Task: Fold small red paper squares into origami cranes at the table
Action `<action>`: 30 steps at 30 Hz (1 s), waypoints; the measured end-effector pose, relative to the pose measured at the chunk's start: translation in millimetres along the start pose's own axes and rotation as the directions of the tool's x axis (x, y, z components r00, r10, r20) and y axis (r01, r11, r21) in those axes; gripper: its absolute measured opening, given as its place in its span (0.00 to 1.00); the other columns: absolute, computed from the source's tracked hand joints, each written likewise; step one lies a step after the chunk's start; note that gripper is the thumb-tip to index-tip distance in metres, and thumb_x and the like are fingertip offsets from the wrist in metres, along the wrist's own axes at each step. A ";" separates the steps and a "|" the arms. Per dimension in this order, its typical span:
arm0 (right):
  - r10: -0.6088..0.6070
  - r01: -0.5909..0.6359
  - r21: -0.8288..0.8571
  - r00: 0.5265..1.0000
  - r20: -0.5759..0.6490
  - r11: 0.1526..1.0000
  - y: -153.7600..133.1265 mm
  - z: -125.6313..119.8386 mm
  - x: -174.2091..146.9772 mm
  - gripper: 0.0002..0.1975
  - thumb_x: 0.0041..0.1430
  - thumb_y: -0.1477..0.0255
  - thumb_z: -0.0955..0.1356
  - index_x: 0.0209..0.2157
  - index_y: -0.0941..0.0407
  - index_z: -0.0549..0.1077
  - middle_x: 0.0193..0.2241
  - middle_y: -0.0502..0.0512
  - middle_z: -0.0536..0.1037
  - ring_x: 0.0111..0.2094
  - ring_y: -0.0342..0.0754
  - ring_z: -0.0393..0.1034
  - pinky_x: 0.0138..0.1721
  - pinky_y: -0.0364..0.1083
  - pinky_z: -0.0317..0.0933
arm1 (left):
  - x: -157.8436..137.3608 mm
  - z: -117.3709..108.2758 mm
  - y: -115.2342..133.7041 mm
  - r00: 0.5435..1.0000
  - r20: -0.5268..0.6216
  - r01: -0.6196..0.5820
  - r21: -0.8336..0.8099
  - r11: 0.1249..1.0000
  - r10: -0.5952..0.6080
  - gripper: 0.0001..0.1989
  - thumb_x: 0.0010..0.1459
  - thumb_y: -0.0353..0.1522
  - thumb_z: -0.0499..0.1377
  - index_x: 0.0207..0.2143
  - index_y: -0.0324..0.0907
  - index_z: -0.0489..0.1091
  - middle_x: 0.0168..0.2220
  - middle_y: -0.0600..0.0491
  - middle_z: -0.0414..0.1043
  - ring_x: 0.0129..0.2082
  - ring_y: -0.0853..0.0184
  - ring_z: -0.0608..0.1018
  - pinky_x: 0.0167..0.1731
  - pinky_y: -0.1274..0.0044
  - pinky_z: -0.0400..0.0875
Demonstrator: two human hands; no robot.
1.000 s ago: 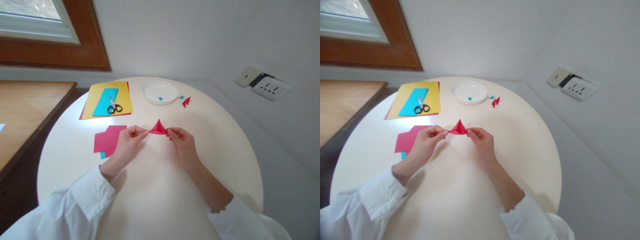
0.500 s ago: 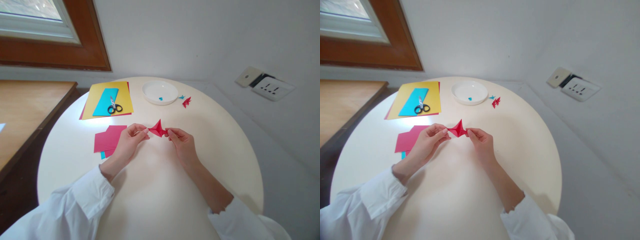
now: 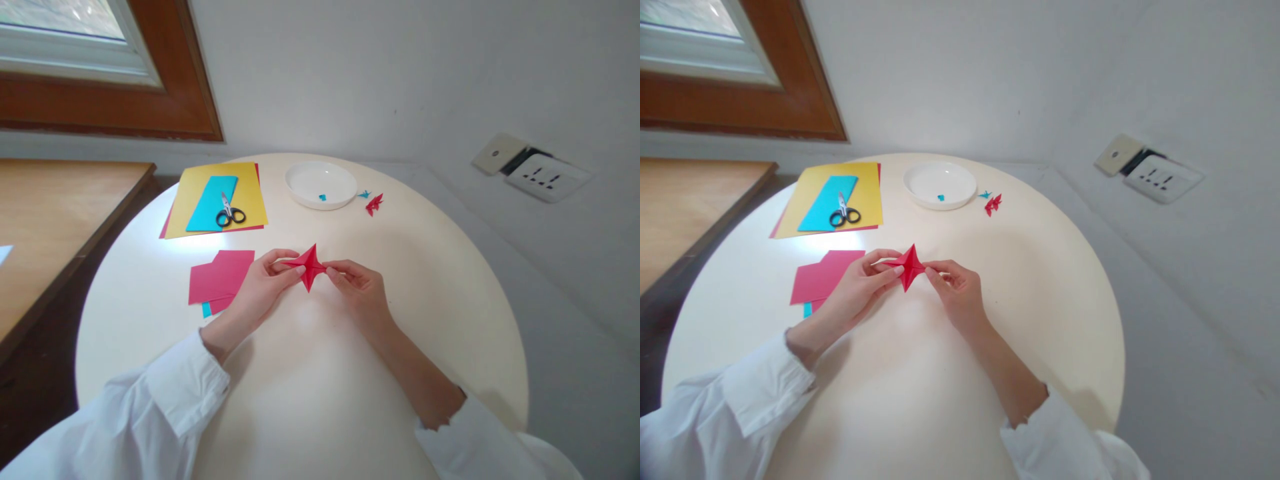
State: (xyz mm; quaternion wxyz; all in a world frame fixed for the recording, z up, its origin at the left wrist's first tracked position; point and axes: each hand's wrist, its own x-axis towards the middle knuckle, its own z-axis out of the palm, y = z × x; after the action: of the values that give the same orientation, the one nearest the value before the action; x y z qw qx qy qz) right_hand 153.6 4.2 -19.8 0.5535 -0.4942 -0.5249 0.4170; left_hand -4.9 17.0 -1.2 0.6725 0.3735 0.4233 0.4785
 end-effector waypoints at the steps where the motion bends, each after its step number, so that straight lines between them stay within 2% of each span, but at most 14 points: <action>1: 0.002 -0.002 -0.004 1.000 0.001 1.000 0.0 -0.1 0.0 0.06 0.48 0.69 0.70 0.29 0.54 0.78 0.30 0.52 0.80 0.32 0.46 0.73 0.33 0.44 0.65 | -0.1 0.4 0.4 1.000 0.002 -0.002 0.001 1.000 0.002 0.18 0.38 0.31 0.68 0.34 0.39 0.69 0.24 0.54 0.76 0.27 0.70 0.77 0.31 0.79 0.67; 4: 0.016 -0.016 -0.006 1.000 0.004 1.000 -0.8 -0.4 -0.2 0.06 0.48 0.68 0.70 0.29 0.54 0.78 0.30 0.52 0.80 0.32 0.46 0.73 0.33 0.45 0.65 | -0.1 1.4 0.6 1.000 0.012 0.003 0.009 1.000 -0.003 0.18 0.37 0.30 0.68 0.33 0.39 0.68 0.29 0.52 0.78 0.28 0.69 0.77 0.32 0.78 0.67; 13: 0.052 -0.052 0.015 0.998 -0.017 0.999 -1.7 0.1 -0.6 0.08 0.47 0.67 0.70 0.30 0.54 0.77 0.32 0.53 0.80 0.33 0.47 0.73 0.35 0.47 0.66 | -0.3 -0.7 -1.7 0.996 0.086 -0.008 0.042 0.999 0.004 0.18 0.40 0.30 0.67 0.35 0.40 0.68 0.31 0.51 0.78 0.31 0.68 0.78 0.34 0.76 0.67; 21: 0.062 -0.062 0.012 0.998 0.005 0.998 2.7 0.5 -1.0 0.08 0.47 0.67 0.70 0.31 0.54 0.76 0.32 0.53 0.79 0.32 0.45 0.71 0.36 0.46 0.64 | 0.3 -0.1 -2.6 0.997 0.056 -0.047 0.070 0.996 0.043 0.12 0.41 0.28 0.65 0.30 0.39 0.68 0.26 0.55 0.74 0.28 0.71 0.75 0.31 0.79 0.66; 27: 0.061 -0.058 -0.031 0.992 0.106 0.998 2.0 4.4 -4.8 0.18 0.46 0.67 0.71 0.41 0.54 0.71 0.30 0.51 0.75 0.32 0.44 0.69 0.32 0.44 0.61 | 1.9 -1.2 -5.2 0.992 0.058 -0.124 0.152 0.981 0.116 0.07 0.43 0.29 0.63 0.27 0.39 0.68 0.26 0.56 0.71 0.27 0.72 0.73 0.29 0.80 0.65; 30: 0.051 -0.037 -0.113 0.990 0.128 0.993 0.0 7.6 -7.5 0.24 0.43 0.67 0.72 0.44 0.53 0.68 0.31 0.51 0.75 0.34 0.46 0.69 0.33 0.45 0.61 | 1.6 -0.9 -5.6 0.990 0.056 -0.136 0.168 0.976 0.128 0.07 0.43 0.29 0.63 0.27 0.39 0.68 0.26 0.56 0.71 0.27 0.71 0.73 0.29 0.80 0.65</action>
State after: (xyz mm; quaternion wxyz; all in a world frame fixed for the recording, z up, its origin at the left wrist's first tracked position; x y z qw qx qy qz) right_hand 145.3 -2.4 -21.4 0.4806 -0.5071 -0.5711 0.4310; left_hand -3.6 17.1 -7.0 0.6139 0.4681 0.4219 0.4754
